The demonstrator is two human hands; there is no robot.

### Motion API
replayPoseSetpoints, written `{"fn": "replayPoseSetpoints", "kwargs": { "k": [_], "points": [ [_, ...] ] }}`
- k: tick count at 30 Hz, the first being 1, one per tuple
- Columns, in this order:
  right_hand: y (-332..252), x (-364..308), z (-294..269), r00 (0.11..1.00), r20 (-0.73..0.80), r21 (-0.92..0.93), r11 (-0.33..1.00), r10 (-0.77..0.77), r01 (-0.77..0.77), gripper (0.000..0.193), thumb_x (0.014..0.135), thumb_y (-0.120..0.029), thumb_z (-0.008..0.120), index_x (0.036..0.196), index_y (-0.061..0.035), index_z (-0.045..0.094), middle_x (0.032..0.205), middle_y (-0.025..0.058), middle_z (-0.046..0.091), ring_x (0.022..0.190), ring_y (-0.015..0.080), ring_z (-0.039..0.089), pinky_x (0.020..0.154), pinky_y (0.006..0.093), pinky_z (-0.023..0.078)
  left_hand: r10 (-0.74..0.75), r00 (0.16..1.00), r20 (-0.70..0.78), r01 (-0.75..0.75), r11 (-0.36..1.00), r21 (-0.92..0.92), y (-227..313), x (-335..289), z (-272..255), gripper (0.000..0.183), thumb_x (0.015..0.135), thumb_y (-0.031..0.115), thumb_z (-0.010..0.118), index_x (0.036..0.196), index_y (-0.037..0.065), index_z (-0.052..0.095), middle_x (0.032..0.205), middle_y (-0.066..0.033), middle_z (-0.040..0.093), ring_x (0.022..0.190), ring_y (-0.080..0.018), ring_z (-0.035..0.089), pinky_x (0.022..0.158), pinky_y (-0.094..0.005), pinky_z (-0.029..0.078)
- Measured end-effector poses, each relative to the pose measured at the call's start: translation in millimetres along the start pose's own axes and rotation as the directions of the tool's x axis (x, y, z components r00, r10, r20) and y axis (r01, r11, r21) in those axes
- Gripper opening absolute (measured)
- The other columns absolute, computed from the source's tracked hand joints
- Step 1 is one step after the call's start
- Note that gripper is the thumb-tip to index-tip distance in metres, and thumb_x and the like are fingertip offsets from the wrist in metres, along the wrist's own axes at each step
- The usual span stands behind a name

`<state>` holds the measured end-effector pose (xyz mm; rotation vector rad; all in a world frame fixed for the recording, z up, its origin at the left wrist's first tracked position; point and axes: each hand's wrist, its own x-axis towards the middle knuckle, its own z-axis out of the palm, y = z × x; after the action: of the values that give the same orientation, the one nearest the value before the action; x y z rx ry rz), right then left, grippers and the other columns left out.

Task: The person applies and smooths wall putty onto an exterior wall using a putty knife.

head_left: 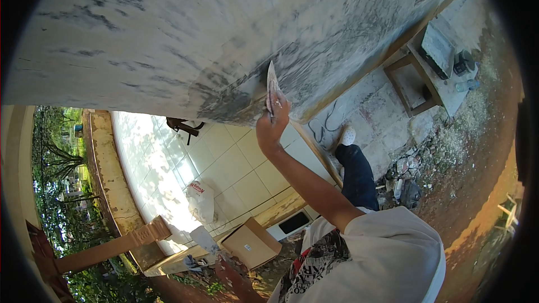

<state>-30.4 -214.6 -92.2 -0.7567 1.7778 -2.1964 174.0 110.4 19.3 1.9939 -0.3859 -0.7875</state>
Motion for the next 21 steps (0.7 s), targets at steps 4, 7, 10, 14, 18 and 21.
{"fn": "replayPoseSetpoints", "kwargs": {
  "k": [4,7,10,14,18,21],
  "points": [
    [-11.8,-75.0,52.3,0.993,0.11,-0.035,0.999,-0.032,0.036,0.044,0.071,0.017,0.056,0.111,0.003,0.067,0.114,0.0202,0.058,0.104,0.0413,0.052,0.095,0.0439,0.041,0.052,0.996,0.072,-0.057,0.996,0.073,1.0,11.5,6.6,0.038,0.102,0.044,0.044,0.094,0.007,0.051,0.059,-0.0072,0.052,0.037,-0.0169,0.043,0.032,-0.0273,0.033],
    [-20.9,-126.3,29.8,0.951,0.306,0.043,0.999,-0.037,0.026,0.044,0.071,0.017,0.057,0.111,0.0027,0.067,0.114,0.0195,0.058,0.104,0.0414,0.053,0.094,0.0437,0.042,0.092,0.991,0.099,-0.095,0.995,0.033,13.6,1.8,15.5,0.038,0.102,0.045,0.044,0.094,0.008,0.051,0.059,-0.0068,0.052,0.036,-0.0166,0.042,0.032,-0.0275,0.033],
    [-7.9,-123.9,-3.3,0.9,0.425,0.134,0.99,-0.093,0.04,0.045,0.072,0.017,0.056,0.113,0.0015,0.066,0.112,0.018,0.06,0.098,0.0378,0.056,0.09,0.0413,0.045,0.079,0.996,0.037,-0.079,0.997,0.01,12.1,-4.8,11.0,0.038,0.102,0.045,0.044,0.096,0.008,0.051,0.06,-0.0068,0.053,0.037,-0.0164,0.042,0.032,-0.0279,0.033],
    [81.1,-37.0,-62.0,0.983,0.184,-0.013,1.0,-0.012,0.014,0.049,0.083,0.016,0.049,0.129,-0.0008,0.058,0.098,0.0101,0.058,0.083,0.018,0.054,0.074,0.0267,0.044,0.085,0.995,0.054,-0.088,0.995,0.046,-46.8,46.6,-46.4,0.03,0.103,0.023,0.045,0.111,-0.004,0.056,0.08,-0.0129,0.066,0.06,-0.02,0.063,0.047,-0.0295,0.048],
    [113.7,138.6,-82.9,0.955,-0.28,0.053,0.995,0.092,-0.081,0.033,0.088,0.008,0.047,0.117,0.0063,0.063,0.09,0.0065,0.057,0.08,0.0166,0.05,0.073,0.0317,0.044,0.156,0.988,0.015,-0.156,0.985,0.072,-89.9,82.4,-78.2,0.034,0.103,0.03,0.044,0.112,0.0,0.055,0.074,-0.0112,0.062,0.052,-0.0191,0.056,0.042,-0.0295,0.043],
    [118.7,225.5,-79.7,0.941,-0.335,0.121,0.993,0.05,-0.01,0.051,0.078,0.012,0.045,0.125,0.0015,0.062,0.093,0.0102,0.057,0.086,0.0224,0.056,0.08,0.032,0.046,0.234,0.972,-0.016,-0.231,0.967,0.105,-107.8,101.0,-90.7,0.038,0.103,0.038,0.043,0.113,0.003,0.054,0.068,-0.0095,0.058,0.044,-0.0182,0.049,0.037,-0.0295,0.038]
  ]
}}
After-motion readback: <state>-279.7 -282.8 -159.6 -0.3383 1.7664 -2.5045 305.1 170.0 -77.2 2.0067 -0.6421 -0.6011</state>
